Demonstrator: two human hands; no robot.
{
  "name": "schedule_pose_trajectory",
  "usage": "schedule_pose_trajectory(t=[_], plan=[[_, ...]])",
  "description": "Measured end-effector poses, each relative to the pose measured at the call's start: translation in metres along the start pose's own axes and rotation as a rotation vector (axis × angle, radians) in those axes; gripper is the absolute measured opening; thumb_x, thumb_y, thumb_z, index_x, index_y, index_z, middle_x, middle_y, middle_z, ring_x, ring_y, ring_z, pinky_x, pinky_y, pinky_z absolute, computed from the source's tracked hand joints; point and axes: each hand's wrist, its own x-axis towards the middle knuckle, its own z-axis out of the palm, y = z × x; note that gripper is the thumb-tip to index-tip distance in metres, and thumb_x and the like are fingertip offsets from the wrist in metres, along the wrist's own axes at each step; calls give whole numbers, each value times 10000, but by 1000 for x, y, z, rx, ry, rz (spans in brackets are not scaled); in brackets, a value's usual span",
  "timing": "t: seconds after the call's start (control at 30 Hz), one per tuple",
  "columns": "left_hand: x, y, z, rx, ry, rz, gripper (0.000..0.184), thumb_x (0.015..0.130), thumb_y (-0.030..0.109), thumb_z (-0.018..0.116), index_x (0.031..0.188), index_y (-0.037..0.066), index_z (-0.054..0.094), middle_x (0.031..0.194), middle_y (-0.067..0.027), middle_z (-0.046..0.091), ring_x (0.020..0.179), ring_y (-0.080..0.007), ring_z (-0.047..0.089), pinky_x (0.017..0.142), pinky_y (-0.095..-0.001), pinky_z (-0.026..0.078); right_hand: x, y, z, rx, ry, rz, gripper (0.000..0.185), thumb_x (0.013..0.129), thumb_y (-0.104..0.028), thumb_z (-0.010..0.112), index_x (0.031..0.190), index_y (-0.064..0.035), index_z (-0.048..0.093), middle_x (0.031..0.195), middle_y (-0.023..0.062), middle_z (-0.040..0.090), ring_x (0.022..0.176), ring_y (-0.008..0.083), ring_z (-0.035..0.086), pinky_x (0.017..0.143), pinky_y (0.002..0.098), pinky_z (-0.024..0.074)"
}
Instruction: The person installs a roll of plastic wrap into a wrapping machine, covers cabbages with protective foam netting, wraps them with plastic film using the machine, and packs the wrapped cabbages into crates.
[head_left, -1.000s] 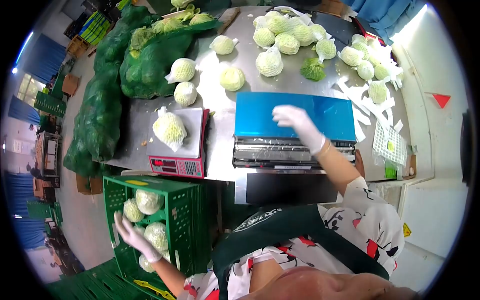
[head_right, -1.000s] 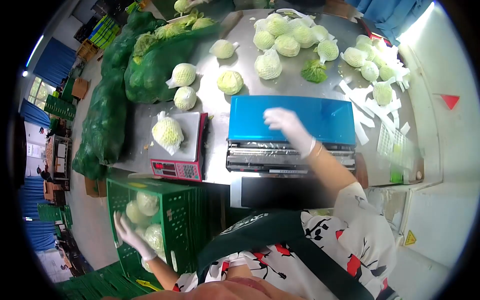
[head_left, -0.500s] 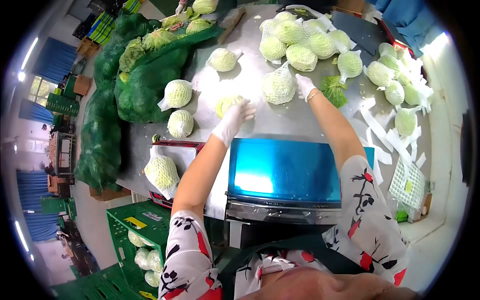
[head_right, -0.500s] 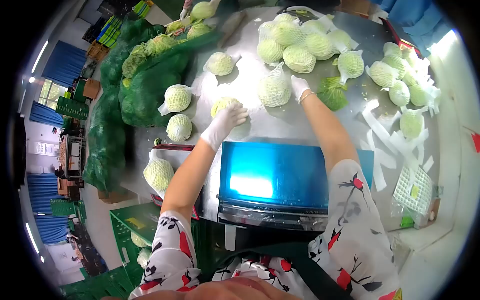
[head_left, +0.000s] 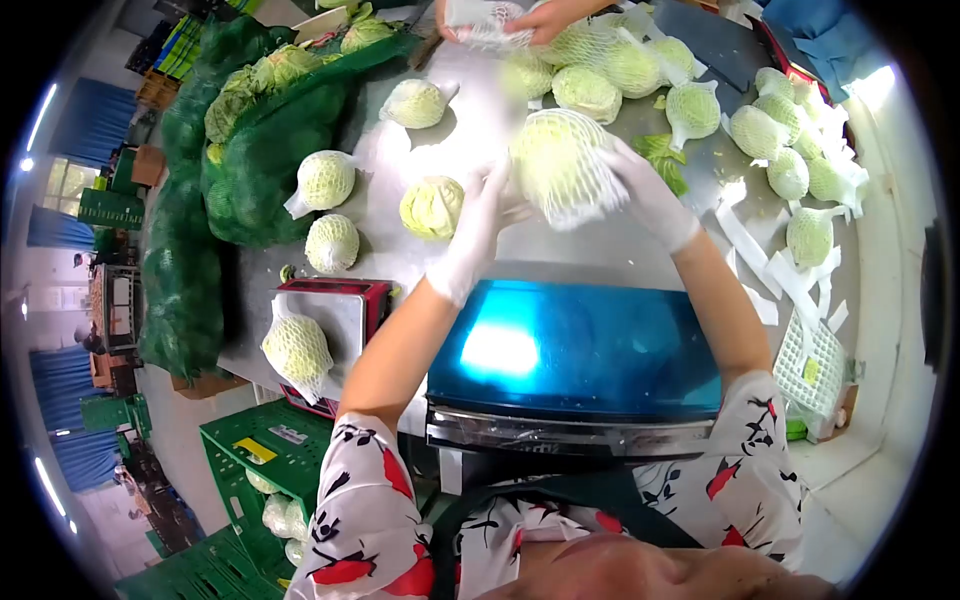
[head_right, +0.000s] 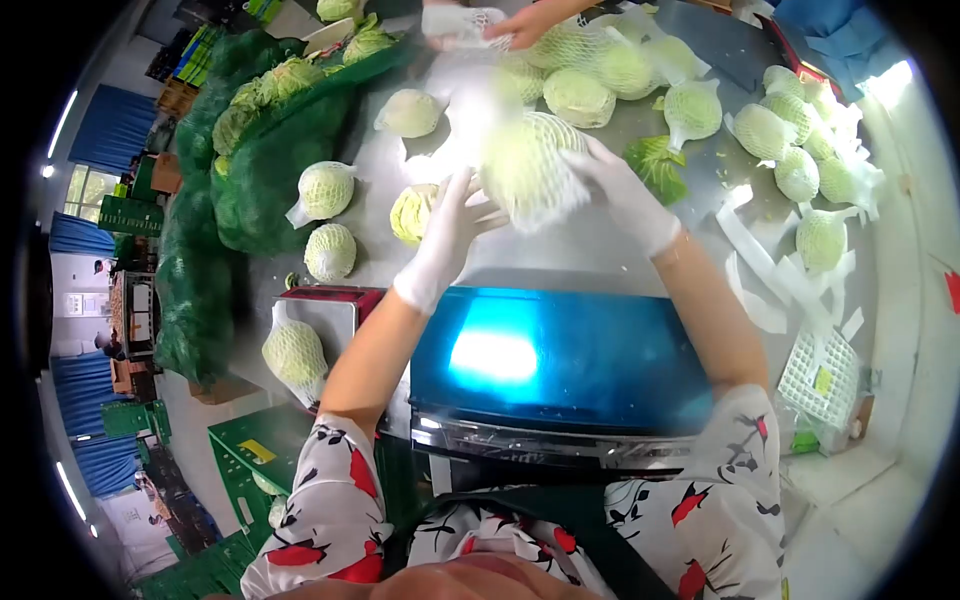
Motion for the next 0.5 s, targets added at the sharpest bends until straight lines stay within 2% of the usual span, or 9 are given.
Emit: schedule_pose_trajectory(t=[0.1,0.13,0.17,0.2,0.27,0.37,0.47,0.5], plan=[[-92,-5,21,139,-107,186,798,986,330,591,1585,21,164,1516,-140,402,1355,-281,451,1134,-404,374,-92,-10,44,-217,115,-199,751,875,-141,740,1512,0,368,1456,133,497,1332,238,500,1134,335,377],[-118,-9,28,171,-178,264,847,960,256,639,1592,14,130,1523,-135,394,1389,-257,417,1161,-393,339,-122,2,47,-487,143,-291,883,783,-100,815,1521,13,343,1465,166,468,1362,259,470,1138,360,374],[-139,-26,24,250,-202,211,988,874,154,759,1591,0,97,1524,-201,392,1407,-261,400,1169,-380,316,-153,11,61,-575,162,-292,912,768,-130,832,1521,15,338,1475,184,451,1372,275,457,1141,372,372],[-164,-33,29,294,-170,151,990,840,168,795,1576,1,155,1500,-197,423,1420,-259,379,1169,-379,315,-182,19,74,-663,177,-289,942,754,-161,849,1521,18,334,1484,201,434,1382,292,444,1143,384,369],[-196,-42,35,386,-194,96,987,830,242,805,1560,0,186,1494,-232,423,1421,-309,390,1177,-405,316,-225,43,90,-526,240,-182,969,742,-173,857,1524,23,320,1484,221,427,1388,333,436,1153,406,355],[-220,-57,36,791,-197,166,967,828,228,788,1567,15,201,1493,-239,409,1405,-348,409,1180,-415,319,-257,62,85,-714,241,-163,1016,721,-194,876,1535,13,305,1502,215,422,1401,329,425,1159,408,349],[-229,-59,29,927,-223,254,1049,802,376,811,1557,-11,195,1487,-300,398,1390,-426,399,1170,-475,322,-275,57,91,-781,226,-137,1058,714,-213,888,1551,8,280,1525,207,408,1415,327,408,1167,405,338],[-232,-75,20,892,-154,288,1065,790,380,822,1561,-9,198,1477,-288,404,1379,-420,409,1167,-461,322,-282,58,92,-811,248,-148,1047,722,-212,885,1549,11,282,1526,210,406,1418,327,403,1170,403,333]])
